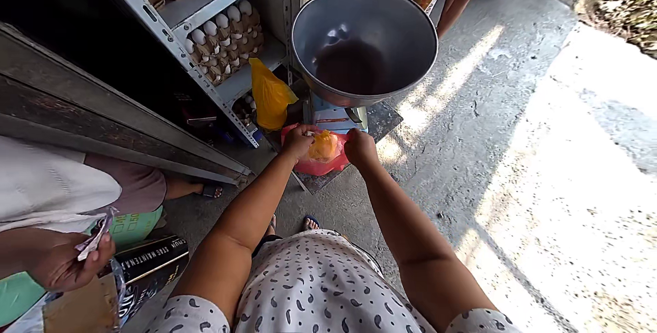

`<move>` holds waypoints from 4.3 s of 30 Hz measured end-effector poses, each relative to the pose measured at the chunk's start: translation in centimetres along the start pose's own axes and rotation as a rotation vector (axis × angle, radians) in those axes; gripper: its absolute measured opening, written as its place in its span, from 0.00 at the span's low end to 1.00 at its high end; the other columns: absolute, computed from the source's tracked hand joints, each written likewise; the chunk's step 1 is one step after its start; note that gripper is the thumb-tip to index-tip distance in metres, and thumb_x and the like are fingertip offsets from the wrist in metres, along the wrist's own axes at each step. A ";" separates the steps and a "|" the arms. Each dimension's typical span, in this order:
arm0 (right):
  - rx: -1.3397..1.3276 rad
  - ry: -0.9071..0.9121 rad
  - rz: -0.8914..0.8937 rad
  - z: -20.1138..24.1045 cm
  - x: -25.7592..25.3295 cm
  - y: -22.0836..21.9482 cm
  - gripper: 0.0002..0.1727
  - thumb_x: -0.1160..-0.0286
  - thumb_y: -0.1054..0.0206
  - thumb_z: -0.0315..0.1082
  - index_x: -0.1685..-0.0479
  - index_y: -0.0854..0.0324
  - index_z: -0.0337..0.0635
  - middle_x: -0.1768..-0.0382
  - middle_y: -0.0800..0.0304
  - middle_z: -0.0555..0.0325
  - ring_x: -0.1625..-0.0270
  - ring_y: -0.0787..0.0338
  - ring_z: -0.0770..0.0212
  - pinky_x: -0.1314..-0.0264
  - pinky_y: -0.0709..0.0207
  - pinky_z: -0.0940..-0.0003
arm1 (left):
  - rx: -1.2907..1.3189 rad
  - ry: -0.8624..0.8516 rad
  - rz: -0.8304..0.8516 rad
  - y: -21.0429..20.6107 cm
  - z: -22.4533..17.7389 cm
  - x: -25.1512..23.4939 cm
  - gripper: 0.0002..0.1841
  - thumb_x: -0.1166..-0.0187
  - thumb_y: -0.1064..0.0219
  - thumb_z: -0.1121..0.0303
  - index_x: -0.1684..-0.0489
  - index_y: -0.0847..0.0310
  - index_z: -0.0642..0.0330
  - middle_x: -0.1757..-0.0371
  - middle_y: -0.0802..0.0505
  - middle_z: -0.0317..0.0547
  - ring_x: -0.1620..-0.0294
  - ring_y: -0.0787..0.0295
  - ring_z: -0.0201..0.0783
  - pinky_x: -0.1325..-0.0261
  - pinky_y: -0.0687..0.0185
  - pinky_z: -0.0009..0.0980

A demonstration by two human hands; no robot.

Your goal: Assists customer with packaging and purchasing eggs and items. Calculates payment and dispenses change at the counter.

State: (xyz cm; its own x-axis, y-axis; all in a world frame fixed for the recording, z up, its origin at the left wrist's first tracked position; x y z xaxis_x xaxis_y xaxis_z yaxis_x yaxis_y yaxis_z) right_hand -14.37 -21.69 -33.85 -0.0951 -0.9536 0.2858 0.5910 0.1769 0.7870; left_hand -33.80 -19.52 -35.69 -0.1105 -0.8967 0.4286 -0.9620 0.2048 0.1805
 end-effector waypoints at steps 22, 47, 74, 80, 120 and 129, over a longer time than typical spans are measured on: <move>-0.324 -0.103 -0.177 -4.3 0.0 -5.1 0.08 0.39 0.30 0.20 0.61 0.13 0.34 0.32 0.23 0.34 0.31 0.20 0.35 0.35 0.23 0.37 | -0.331 -0.092 -0.031 -1.6 1.3 -1.6 0.16 0.10 0.44 0.67 0.41 0.15 0.68 0.39 0.12 0.65 0.34 0.17 0.56 0.30 0.24 0.56; 0.007 0.396 -0.023 4.0 3.2 -1.0 0.18 0.26 0.33 0.25 0.37 0.15 0.31 0.26 0.27 0.25 0.28 0.21 0.26 0.31 0.25 0.29 | -0.916 -0.680 -0.545 4.7 -2.2 19.0 0.15 0.21 0.29 0.69 0.38 0.10 0.60 0.28 0.13 0.59 0.17 0.27 0.60 0.18 0.27 0.51; -0.767 1.021 1.163 24.8 33.1 -24.2 0.19 0.16 0.34 0.41 0.39 0.15 0.33 0.38 0.12 0.54 0.38 0.11 0.67 0.36 0.13 0.68 | 0.415 -0.444 -1.230 23.7 13.7 48.4 0.12 0.18 0.36 0.75 0.41 0.15 0.63 0.53 0.06 0.39 0.55 0.09 0.29 0.48 0.09 0.32; -0.969 0.535 1.256 36.4 43.4 -35.2 0.31 0.17 0.34 0.44 0.24 0.32 0.29 0.40 0.11 0.53 0.41 0.08 0.62 0.37 0.12 0.61 | 0.632 -0.266 -1.149 33.3 23.4 55.4 0.14 0.31 0.24 0.78 0.49 0.18 0.66 0.61 0.07 0.43 0.62 0.08 0.33 0.54 0.08 0.33; -0.312 0.207 0.161 49.3 61.2 -50.7 0.22 0.56 0.13 0.42 0.81 0.25 0.41 0.81 0.25 0.65 0.76 0.24 0.70 0.70 0.27 0.67 | -0.022 -0.243 0.147 60.0 35.9 62.3 0.16 0.25 0.24 0.58 0.48 0.10 0.60 0.56 0.06 0.37 0.59 0.13 0.22 0.49 0.17 0.23; -1.221 0.208 0.277 44.9 61.0 -50.4 0.25 0.53 0.11 0.56 0.70 0.20 0.54 0.75 0.13 0.71 0.74 0.14 0.74 0.70 0.16 0.74 | 0.602 -0.100 0.420 57.8 36.0 61.5 0.12 0.23 0.34 0.73 0.45 0.12 0.59 0.55 0.05 0.33 0.61 0.10 0.26 0.55 0.13 0.24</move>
State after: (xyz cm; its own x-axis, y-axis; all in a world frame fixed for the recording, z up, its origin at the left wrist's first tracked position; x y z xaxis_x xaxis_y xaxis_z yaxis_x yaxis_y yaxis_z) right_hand -85.89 -77.87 -31.53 0.2110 -0.9605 0.1814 0.9327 0.1423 -0.3313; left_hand -105.14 -76.92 -30.77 -0.4939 -0.8276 0.2667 -0.8008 0.3134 -0.5104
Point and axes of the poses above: each hand's wrist, its own x-axis away from the middle knuckle, its own y-axis out of the back of the hand, z = x × y, the point moved 1 cm from there along -x, towards the middle knuckle
